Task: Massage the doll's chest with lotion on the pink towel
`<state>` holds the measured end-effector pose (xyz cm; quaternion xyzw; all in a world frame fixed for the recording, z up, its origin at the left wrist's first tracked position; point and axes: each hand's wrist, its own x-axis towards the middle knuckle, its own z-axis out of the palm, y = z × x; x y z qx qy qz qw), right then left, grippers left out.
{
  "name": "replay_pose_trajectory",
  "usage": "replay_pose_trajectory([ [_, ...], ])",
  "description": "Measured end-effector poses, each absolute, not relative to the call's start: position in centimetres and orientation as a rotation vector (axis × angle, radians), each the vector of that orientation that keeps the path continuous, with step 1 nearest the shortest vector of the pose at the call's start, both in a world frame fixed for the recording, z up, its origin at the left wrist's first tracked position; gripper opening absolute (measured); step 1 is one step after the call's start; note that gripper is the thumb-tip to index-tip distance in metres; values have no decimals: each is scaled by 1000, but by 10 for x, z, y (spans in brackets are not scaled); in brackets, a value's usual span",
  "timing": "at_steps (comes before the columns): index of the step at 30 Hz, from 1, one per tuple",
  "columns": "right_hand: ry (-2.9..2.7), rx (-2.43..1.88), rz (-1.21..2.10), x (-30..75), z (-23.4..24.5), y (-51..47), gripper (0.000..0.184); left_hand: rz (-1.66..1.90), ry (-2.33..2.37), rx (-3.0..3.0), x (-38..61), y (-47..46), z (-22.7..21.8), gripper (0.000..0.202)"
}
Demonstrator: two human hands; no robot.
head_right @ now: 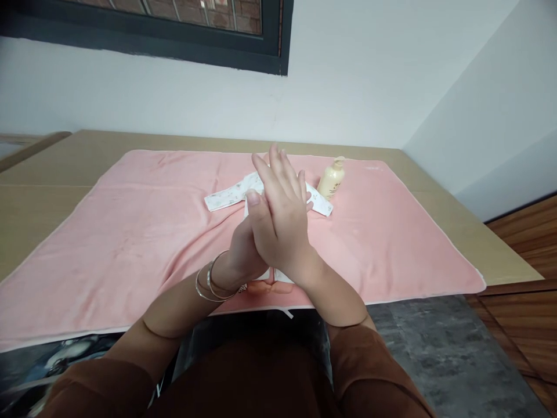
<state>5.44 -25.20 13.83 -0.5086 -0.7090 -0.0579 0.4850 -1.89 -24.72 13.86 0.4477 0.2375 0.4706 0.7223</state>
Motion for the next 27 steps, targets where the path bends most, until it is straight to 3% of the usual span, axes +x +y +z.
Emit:
replay_pose_trajectory([
  [8, -2029, -1034, -51, 14, 123, -274, 76, 1063, 423, 870, -59, -217, 174, 71],
  [19, -2093, -983, 28, 40, 106, -258, 58, 1212, 509, 921, -64, -166, 156, 61],
  [27, -2070, -1321, 298, 89, 61, -193, 63, 1227, 817, 777, -24, -94, 105, 53],
])
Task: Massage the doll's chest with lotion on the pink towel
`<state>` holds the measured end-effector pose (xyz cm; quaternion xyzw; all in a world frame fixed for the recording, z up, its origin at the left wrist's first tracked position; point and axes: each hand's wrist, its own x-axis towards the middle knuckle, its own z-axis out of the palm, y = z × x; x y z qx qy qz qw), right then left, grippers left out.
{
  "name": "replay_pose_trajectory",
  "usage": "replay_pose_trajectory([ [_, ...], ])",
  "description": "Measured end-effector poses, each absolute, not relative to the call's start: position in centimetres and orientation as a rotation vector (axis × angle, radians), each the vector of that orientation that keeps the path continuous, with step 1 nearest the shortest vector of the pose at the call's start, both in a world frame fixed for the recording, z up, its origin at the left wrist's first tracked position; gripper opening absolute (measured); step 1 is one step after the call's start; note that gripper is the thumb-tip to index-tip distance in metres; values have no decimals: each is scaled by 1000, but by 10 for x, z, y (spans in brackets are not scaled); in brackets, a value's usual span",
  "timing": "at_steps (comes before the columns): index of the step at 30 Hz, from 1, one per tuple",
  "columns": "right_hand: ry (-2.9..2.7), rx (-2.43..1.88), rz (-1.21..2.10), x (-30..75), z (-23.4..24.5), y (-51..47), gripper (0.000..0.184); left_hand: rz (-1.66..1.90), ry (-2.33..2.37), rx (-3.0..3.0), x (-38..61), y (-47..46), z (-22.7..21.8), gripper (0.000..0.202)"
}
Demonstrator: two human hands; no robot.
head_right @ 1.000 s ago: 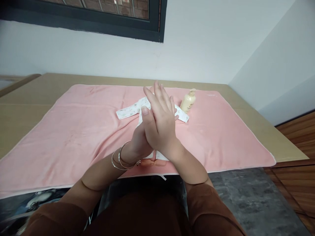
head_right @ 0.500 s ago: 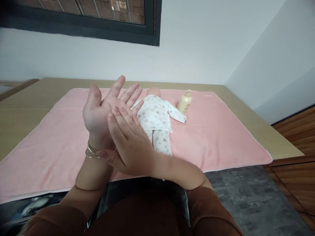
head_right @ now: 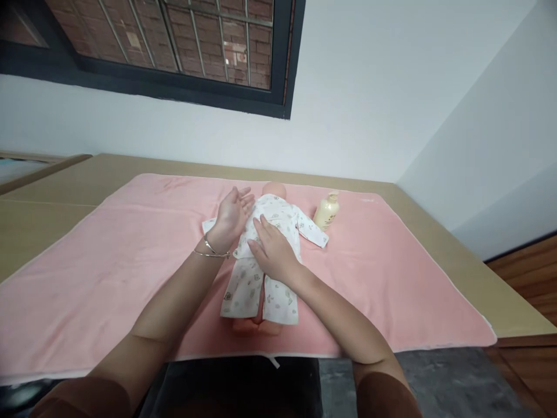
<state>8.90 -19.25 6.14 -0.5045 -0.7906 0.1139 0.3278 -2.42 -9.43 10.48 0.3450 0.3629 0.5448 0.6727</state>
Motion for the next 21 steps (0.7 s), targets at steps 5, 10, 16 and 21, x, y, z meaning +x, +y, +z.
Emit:
replay_pose_trajectory([
  [5, -1931, -1153, 253, 89, 72, -147, 69, 1123, 659, 716, 12, -87, 109, 50],
  [10, -2026, -1082, 198, 89, 62, -112, 67, 1181, 637, 596, 5, -60, 115, 42],
  [16, -2093, -1247, 256, 114, 38, -87, 51, 1158, 839, 832, -22, -11, 72, 34],
  [21, -1959, -1621, 168, 137, 21, -64, 46, 1371, 1071, 1259, -7, -5, 25, 15],
])
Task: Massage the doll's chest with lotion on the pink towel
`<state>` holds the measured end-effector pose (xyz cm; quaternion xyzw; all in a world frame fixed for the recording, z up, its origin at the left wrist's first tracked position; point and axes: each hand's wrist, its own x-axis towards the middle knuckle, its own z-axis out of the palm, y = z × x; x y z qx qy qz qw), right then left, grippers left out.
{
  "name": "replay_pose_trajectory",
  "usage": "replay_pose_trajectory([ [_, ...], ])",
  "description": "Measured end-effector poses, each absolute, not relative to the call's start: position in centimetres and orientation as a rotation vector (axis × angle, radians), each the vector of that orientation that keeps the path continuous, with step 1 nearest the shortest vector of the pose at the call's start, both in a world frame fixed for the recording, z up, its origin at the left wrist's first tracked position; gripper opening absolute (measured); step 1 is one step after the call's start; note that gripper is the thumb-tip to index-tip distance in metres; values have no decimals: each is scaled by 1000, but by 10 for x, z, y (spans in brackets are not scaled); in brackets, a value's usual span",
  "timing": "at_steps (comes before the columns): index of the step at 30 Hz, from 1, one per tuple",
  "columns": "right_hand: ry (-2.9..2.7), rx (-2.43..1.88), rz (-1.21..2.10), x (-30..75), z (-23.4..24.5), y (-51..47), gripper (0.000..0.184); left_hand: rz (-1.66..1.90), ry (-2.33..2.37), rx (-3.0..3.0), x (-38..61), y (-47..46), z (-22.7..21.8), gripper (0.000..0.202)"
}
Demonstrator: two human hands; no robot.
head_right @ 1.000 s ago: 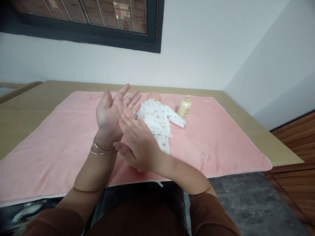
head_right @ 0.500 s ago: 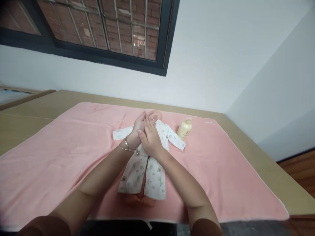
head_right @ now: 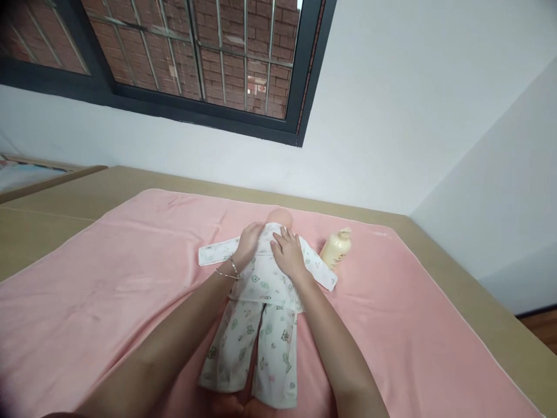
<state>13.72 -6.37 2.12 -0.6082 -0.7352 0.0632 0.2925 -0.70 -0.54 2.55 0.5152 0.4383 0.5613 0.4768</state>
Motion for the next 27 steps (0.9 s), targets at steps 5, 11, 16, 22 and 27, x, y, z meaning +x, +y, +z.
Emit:
replay_pose_trajectory([
  [5, -1984, -1763, 91, 124, 18, -64, 50, 1499, 1117, 1585, 6, -13, -2, 22],
  [11, -2205, -1564, -44, 100, 23, -87, 46, 1543, 1142, 1473, 0, -8, -15, 27],
  [16, -1978, -1669, 18, 124, 18, -70, 44, 1565, 1087, 1582, -2, -15, -12, 26],
  [22, -2073, -1788, -26, 116, 22, -78, 58, 1551, 1090, 1634, -2, -17, -9, 25],
  [27, -2198, -1666, -1, 111, 25, -83, 50, 1541, 1087, 1669, -3, -16, -11, 25],
])
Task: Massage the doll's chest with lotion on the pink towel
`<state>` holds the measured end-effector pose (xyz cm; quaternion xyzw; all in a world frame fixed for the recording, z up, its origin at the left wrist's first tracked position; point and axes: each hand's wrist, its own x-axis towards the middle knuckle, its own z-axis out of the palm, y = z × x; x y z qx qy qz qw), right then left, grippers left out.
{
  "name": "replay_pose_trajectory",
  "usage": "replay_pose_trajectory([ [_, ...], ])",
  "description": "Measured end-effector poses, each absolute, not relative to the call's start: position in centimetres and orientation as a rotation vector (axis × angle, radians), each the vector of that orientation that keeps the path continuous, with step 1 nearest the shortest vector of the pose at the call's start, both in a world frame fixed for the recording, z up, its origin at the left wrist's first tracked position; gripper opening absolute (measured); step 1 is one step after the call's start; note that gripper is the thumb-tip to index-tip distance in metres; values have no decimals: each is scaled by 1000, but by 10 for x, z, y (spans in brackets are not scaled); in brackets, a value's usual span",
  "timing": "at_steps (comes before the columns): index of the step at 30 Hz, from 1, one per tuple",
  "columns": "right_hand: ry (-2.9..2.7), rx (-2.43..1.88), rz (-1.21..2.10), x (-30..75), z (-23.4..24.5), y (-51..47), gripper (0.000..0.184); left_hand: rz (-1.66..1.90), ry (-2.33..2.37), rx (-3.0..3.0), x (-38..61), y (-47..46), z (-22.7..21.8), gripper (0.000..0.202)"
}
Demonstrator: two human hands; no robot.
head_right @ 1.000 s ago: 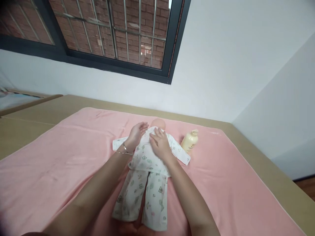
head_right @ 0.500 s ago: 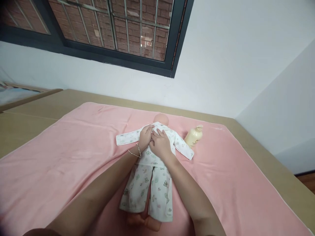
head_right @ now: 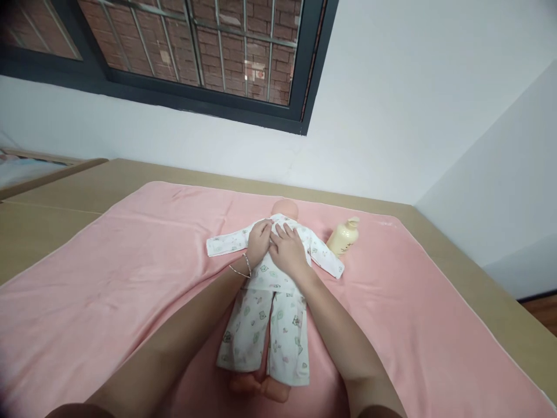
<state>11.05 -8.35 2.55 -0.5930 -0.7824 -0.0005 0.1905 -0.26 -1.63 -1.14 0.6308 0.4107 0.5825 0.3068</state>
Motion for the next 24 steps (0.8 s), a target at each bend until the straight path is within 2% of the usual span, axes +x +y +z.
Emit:
replay_pose_trajectory([
  [3, -2053, -1761, 92, 121, 24, -71, 47, 1523, 1086, 1703, -2, -18, -12, 20],
  [6, -2036, -1837, 21, 117, 22, -71, 51, 1512, 1093, 1710, -1, -16, -13, 20],
  [10, -2260, -1688, -128, 96, 22, -91, 53, 1506, 1080, 1497, -3, -9, -16, 19],
  [13, -2285, -1599, -85, 95, 24, -96, 48, 1492, 1070, 1419, -4, -7, -18, 19],
  [16, -2157, -1650, 28, 107, 23, -84, 44, 1501, 1104, 1558, -4, -10, -18, 21],
  [19, -1997, -1777, 80, 118, 21, -70, 53, 1482, 1147, 1734, -4, -12, -17, 22],
  [21, -1950, -1852, 78, 119, 21, -65, 59, 1458, 1176, 1809, -3, -12, -16, 23],
  [24, -2016, -1884, -12, 115, 22, -67, 58, 1424, 1217, 1895, -3, -11, -16, 27],
])
